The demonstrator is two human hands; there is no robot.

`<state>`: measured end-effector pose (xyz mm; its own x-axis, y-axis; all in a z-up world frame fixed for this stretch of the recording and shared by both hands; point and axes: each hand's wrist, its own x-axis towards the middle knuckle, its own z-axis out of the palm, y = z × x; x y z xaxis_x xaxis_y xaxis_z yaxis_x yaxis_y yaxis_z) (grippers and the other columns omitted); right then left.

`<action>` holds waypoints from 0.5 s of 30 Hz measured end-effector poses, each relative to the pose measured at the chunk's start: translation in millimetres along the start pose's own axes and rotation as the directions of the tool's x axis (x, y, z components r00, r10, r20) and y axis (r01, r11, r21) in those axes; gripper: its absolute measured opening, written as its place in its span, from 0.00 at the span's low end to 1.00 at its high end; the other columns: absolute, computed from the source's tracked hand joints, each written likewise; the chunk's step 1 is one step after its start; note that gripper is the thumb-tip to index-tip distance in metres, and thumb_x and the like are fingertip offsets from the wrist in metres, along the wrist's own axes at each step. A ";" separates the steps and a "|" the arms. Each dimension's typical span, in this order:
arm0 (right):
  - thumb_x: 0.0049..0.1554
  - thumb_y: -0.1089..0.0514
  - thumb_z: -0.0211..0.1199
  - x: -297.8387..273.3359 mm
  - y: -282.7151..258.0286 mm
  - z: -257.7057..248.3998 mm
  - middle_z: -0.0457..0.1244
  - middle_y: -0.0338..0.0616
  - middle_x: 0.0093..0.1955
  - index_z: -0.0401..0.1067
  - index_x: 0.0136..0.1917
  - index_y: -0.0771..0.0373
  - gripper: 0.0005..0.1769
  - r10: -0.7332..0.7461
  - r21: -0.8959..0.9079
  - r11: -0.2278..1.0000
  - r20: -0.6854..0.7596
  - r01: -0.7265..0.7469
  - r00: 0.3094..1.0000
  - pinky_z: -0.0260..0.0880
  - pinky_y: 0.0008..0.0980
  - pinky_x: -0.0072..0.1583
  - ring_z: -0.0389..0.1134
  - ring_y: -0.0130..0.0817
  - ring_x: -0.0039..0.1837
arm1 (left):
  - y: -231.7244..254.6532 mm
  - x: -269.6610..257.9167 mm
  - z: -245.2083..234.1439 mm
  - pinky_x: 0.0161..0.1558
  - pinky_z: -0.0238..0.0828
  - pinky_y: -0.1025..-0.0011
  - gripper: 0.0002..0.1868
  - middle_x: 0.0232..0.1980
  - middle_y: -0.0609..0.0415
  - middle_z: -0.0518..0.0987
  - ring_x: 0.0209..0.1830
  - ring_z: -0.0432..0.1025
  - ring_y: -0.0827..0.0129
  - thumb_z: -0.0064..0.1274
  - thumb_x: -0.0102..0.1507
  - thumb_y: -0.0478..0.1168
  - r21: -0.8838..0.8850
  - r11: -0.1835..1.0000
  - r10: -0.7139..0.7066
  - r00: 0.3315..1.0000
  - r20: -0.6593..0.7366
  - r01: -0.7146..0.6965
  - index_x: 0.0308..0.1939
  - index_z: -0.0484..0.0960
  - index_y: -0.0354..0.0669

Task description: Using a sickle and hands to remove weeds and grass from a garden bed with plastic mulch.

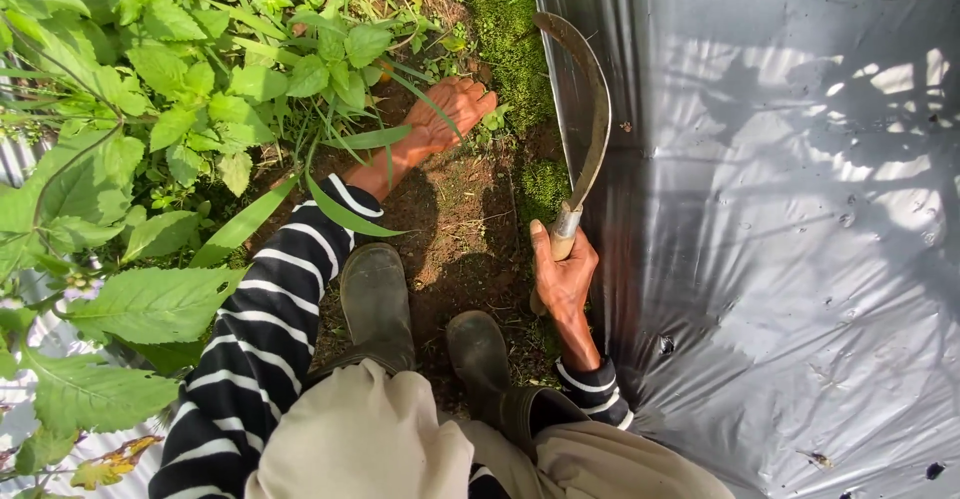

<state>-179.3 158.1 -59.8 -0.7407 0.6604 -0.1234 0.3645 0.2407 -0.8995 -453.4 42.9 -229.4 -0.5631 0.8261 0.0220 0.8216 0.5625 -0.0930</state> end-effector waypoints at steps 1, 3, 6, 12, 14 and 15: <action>0.57 0.56 0.73 -1.2 0.9 0.4 0.59 0.47 0.23 0.67 0.31 0.64 0.20 0.011 -0.018 1.000 0.005 -0.011 1.000 0.61 0.34 0.35 0.60 0.31 0.30 | -5.2 -7.6 -8.1 0.43 0.62 0.63 0.13 0.49 0.45 0.66 0.44 0.64 0.61 0.39 0.72 0.51 -0.002 1.000 -0.017 1.000 -0.006 0.017 0.50 0.69 0.47; 0.57 0.56 0.73 -2.3 -1.9 -1.2 0.59 0.49 0.24 0.66 0.30 0.64 0.21 0.019 -0.031 0.999 0.014 -0.019 1.000 0.60 0.35 0.35 0.60 0.32 0.30 | -13.5 -26.4 -26.5 0.44 0.62 0.63 0.15 0.48 0.46 0.65 0.44 0.63 0.61 0.39 0.72 0.53 0.001 0.999 -0.039 0.999 -0.011 0.039 0.49 0.68 0.46; 0.57 0.56 0.72 -3.0 -1.9 0.5 0.59 0.47 0.23 0.66 0.30 0.63 0.21 0.028 -0.030 0.999 0.023 -0.027 0.999 0.60 0.35 0.35 0.59 0.32 0.29 | -30.0 -49.6 -53.5 0.45 0.61 0.63 0.18 0.47 0.48 0.63 0.43 0.60 0.62 0.37 0.72 0.56 0.006 0.998 -0.064 0.998 -0.018 0.064 0.48 0.65 0.46; 0.60 0.50 0.66 -0.4 -25.4 12.5 0.48 0.30 0.28 0.58 0.32 0.54 0.22 0.067 0.103 0.991 0.148 -0.083 0.987 0.53 0.28 0.33 0.48 0.22 0.32 | -51.7 -22.4 -67.6 0.48 0.61 0.63 0.24 0.44 0.52 0.59 0.42 0.54 0.63 0.35 0.72 0.63 0.002 0.990 -0.142 0.989 -0.029 0.142 0.47 0.60 0.45; 0.60 0.48 0.66 -1.9 -23.5 14.1 0.49 0.29 0.28 0.58 0.33 0.53 0.22 0.063 0.093 0.992 0.182 -0.081 0.981 0.54 0.28 0.33 0.48 0.23 0.31 | -50.8 -0.8 -28.6 0.66 0.58 0.50 0.46 0.65 0.38 0.67 0.64 0.62 0.49 0.26 0.72 0.73 -0.088 0.984 -0.154 0.987 0.041 0.158 0.69 0.66 0.34; 0.60 0.48 0.66 -2.6 -19.9 13.8 0.49 0.29 0.28 0.58 0.33 0.53 0.22 0.062 0.090 0.993 0.182 -0.080 0.981 0.54 0.28 0.33 0.48 0.23 0.31 | -50.6 4.3 -21.2 0.66 0.58 0.50 0.46 0.65 0.38 0.67 0.64 0.62 0.49 0.26 0.72 0.73 -0.091 0.983 -0.156 0.987 0.040 0.159 0.69 0.66 0.34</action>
<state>-192.4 141.7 -47.4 -0.8068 0.5336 -0.2535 0.3704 0.1227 -0.9207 -495.5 18.7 -203.5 -0.6871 0.7265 -0.0033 0.7265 0.6872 0.0025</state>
